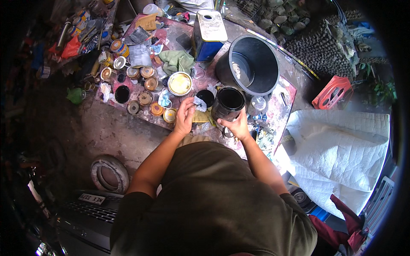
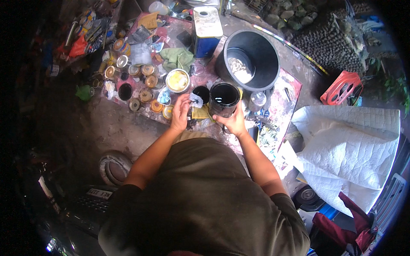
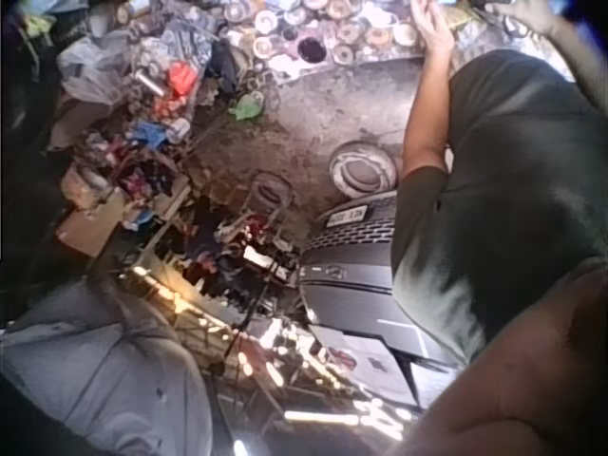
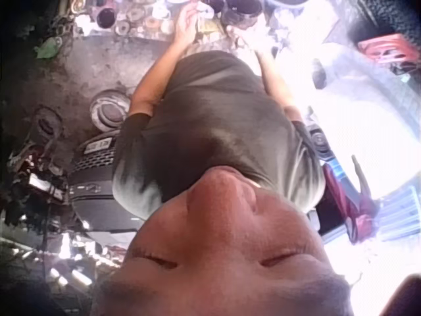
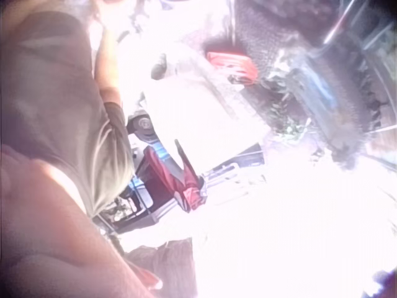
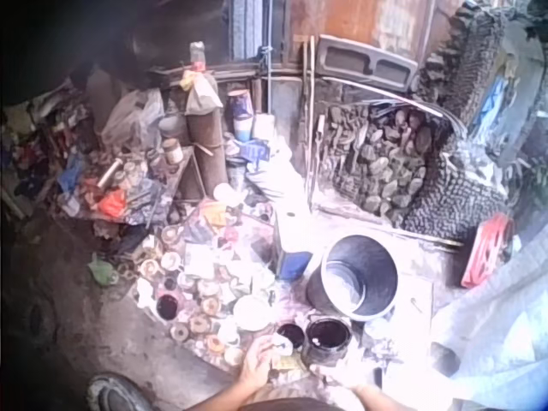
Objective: The person pours liquid from a blue can into a black paint can, then transfers the contents into a larger bucket. They then walk to a red car and connect a spray gun to an air hose.
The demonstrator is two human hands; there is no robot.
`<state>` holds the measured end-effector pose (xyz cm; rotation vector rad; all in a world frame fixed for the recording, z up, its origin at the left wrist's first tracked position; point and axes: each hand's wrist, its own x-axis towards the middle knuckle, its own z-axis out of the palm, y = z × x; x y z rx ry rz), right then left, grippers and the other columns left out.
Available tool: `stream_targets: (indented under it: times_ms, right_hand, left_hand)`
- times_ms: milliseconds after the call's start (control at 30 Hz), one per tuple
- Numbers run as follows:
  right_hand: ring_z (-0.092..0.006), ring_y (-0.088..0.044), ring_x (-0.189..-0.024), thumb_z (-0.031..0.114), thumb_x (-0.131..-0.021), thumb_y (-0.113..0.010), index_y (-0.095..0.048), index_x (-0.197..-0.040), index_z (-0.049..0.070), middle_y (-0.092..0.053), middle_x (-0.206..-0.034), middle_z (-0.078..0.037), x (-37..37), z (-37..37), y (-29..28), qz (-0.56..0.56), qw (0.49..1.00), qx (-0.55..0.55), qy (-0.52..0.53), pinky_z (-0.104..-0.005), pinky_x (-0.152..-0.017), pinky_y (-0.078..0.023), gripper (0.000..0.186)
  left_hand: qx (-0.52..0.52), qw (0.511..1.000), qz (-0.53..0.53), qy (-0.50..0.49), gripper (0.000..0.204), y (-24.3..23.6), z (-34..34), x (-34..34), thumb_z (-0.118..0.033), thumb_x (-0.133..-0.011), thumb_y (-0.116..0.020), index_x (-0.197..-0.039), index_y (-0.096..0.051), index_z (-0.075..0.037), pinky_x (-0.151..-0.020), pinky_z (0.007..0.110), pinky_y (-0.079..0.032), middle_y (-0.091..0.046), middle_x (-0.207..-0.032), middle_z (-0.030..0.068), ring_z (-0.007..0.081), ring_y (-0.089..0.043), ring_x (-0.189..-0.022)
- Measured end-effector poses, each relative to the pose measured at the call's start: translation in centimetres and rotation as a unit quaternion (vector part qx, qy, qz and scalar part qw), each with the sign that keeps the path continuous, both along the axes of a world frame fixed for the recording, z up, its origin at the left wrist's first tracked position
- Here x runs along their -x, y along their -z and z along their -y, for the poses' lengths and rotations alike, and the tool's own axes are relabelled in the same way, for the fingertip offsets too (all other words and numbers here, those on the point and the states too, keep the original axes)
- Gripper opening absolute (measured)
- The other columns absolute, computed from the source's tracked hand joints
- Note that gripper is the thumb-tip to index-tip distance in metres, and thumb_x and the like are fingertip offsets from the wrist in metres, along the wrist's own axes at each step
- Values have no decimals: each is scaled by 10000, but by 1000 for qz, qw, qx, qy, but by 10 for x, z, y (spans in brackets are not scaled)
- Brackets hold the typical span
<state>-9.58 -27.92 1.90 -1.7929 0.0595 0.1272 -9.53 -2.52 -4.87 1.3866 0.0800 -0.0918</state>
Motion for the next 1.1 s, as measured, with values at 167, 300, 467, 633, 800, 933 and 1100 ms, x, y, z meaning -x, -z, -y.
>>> stream_targets:
  times_ms: [167,300,467,633,800,933,1100]
  right_hand:
    - [-264,-577,-1303,154,-654,-1006,-422,-1474,7,-593,-1394,-155,-6,0,9,-8,999,-48,-14,-409,-1150,-441,1017]
    - [-264,-573,-1312,153,-651,-1008,-422,-1485,0,-592,-1401,-155,-9,-3,4,-9,999,-42,-24,-411,-1154,-437,1030]
    - [-265,-570,-1320,162,-650,-1012,-425,-1488,-2,-596,-1402,-157,-12,-3,7,-9,999,-37,-34,-414,-1161,-430,1036]
    - [-276,-570,-1326,178,-643,-1017,-429,-1486,-4,-594,-1402,-164,-12,-6,8,-7,999,-17,-40,-419,-1167,-426,1044]
    - [-280,-563,-1337,187,-642,-1018,-428,-1492,-1,-581,-1418,-166,-9,-1,2,-54,998,1,-21,-422,-1174,-422,1051]
    - [-290,-555,-1349,197,-630,-1018,-411,-1509,-1,-574,-1418,-169,-10,8,1,-37,999,22,-22,-430,-1176,-421,1086]
    - [-378,-552,-1330,214,-574,-1015,-408,-1514,5,-543,-1416,-211,-9,17,-10,23,989,144,-27,-464,-1159,-439,1138]
  left_hand:
    - [-42,998,-31,-33,605,3,8,-4,-143,-954,-806,-1471,-530,5,-1024,387,-551,-644,-1358,144,236,-634,-1233]
    - [-71,996,-13,-43,698,11,9,-3,-61,-858,-884,-1471,-558,8,-982,376,-579,-641,-1383,148,231,-645,-1224]
    - [-97,994,-5,-47,772,15,9,-6,-1,-812,-904,-1487,-530,19,-986,367,-588,-641,-1353,163,227,-648,-1209]
    - [-123,990,-14,-72,791,14,11,-11,-66,-750,-960,-1440,-578,-3,-966,389,-591,-632,-1366,151,249,-653,-1206]
    - [-158,983,-1,-96,806,21,12,-15,-86,-729,-980,-1415,-568,8,-960,398,-588,-614,-1385,154,251,-651,-1212]
    - [-118,986,-1,-117,844,22,15,-17,-103,-715,-993,-1413,-534,22,-959,410,-584,-608,-1377,165,260,-647,-1217]
    - [-173,980,3,-103,851,16,20,-19,-2,-728,-950,-1432,-473,-13,-979,371,-566,-629,-1295,149,234,-670,-1156]
